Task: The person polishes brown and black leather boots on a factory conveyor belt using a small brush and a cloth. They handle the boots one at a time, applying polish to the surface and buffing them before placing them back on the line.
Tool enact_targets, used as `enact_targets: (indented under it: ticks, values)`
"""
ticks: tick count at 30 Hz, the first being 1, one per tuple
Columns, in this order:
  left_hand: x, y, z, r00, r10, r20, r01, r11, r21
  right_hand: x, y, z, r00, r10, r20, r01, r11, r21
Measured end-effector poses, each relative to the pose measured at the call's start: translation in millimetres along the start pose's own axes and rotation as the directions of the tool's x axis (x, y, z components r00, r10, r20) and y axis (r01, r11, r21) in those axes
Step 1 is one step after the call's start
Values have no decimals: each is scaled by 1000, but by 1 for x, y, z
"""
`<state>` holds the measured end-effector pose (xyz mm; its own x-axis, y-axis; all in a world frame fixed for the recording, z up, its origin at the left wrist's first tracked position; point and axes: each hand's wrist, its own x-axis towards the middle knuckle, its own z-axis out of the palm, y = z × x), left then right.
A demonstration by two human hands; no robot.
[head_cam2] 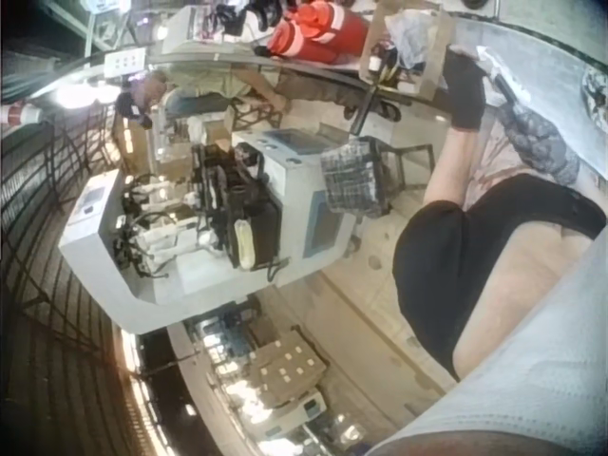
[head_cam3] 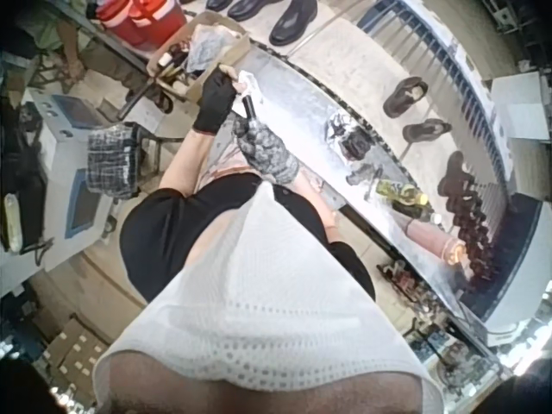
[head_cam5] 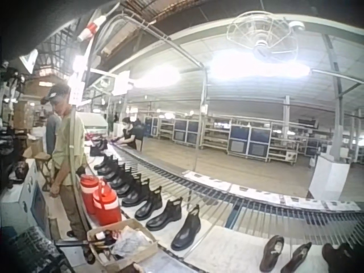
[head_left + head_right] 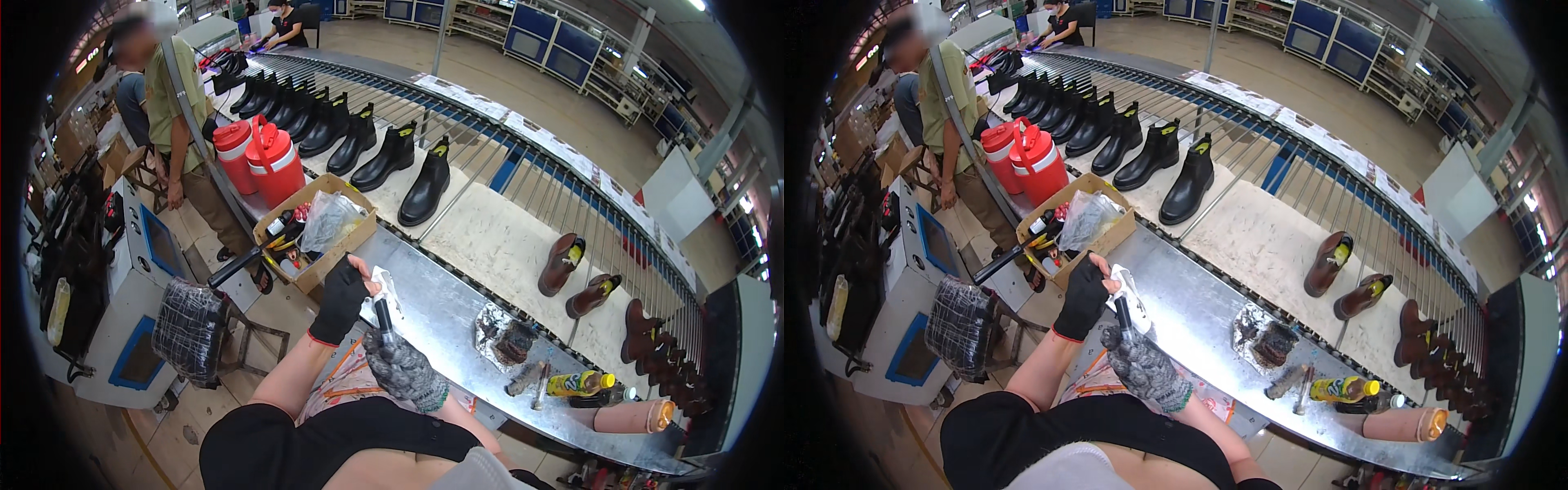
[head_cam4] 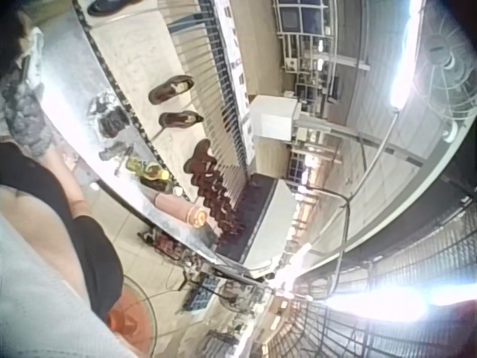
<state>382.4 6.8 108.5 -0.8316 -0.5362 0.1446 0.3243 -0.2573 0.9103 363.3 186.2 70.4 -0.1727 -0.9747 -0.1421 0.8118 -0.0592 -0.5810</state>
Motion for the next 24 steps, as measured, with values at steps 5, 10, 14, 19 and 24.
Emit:
enact_targets:
  ticks: [5, 10, 14, 19, 24]
  values:
    - [-9, -2, 4, 987, 140, -73, -114, 951, 288, 8, -10, 5, 868, -486, -99, -87, 47, -995]
    - [-3, -10, -1, 983, 174, -58, -153, 952, 267, 13, -17, -3, 841, -536, -82, -177, -128, -976]
    - [8, -18, -12, 951, 301, -68, -270, 918, 290, 13, -22, -2, 776, -628, 62, -119, -242, -963]
    - [50, 45, -46, 687, 710, -153, -503, 617, 606, 7, -31, -1, 745, -662, -82, -47, 71, -996]
    - [67, 70, -70, 662, 720, -208, -462, 611, 643, 11, -47, 4, 706, -706, -52, -29, 44, -999]
